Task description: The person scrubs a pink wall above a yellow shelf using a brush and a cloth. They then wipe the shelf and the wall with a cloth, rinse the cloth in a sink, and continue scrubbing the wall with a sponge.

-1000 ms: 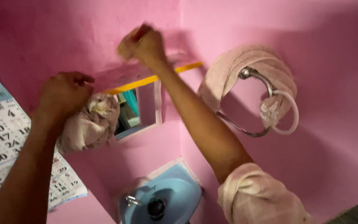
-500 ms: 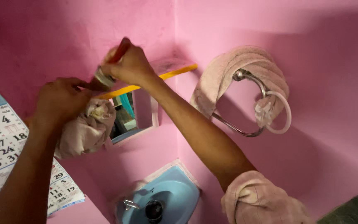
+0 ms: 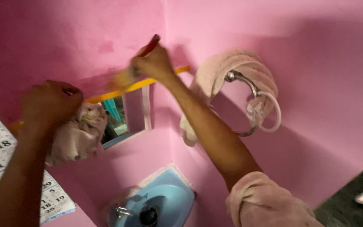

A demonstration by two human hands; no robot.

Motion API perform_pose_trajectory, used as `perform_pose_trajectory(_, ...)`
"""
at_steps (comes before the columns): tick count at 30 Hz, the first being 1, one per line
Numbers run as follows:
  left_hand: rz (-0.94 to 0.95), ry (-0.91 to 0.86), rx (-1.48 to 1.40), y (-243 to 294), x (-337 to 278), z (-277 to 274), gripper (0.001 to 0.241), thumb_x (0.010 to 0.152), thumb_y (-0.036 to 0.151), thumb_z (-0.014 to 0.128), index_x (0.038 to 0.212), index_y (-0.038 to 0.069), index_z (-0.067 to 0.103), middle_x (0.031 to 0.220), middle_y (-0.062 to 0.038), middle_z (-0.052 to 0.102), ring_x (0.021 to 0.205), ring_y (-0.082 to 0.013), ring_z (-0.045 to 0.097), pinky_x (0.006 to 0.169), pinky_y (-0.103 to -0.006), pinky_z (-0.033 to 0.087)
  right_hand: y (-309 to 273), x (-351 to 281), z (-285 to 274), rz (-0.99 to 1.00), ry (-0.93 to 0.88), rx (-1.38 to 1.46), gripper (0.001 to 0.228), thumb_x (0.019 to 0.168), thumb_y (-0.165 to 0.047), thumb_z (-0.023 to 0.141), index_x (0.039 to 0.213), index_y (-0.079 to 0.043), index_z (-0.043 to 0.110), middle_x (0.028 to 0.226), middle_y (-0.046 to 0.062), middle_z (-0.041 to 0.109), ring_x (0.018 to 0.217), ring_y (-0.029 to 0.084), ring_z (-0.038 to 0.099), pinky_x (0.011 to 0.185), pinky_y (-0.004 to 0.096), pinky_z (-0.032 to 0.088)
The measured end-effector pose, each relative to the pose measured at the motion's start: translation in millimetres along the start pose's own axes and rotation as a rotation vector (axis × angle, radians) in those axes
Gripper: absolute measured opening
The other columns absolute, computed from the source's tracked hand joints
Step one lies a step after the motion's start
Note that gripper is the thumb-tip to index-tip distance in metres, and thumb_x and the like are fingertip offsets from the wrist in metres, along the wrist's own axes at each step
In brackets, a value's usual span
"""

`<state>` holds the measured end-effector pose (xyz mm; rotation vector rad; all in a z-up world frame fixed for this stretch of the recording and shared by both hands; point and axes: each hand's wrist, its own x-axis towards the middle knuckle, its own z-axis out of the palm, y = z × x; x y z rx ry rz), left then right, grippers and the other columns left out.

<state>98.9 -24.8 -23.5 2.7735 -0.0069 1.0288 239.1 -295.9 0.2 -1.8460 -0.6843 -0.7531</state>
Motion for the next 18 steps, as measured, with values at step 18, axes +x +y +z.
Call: perform_pose_trajectory(18,-0.129,-0.08,0.001,7.3,2.5,-2.4,0.031,0.089,0.035,0.066,0.107,0.019,0.084,0.099,-0.02,0.076,0.09,-0.0432,0.072,0.087,-0.0523,0.057,14.2,8.9,8.6,-0.197,0.178,0.14,0.018,0.076,-0.021,0.077,0.078,-0.004,0.072,0.072,0.006,0.076,0.065,0.015,0.074,0.059,0.031,0.063)
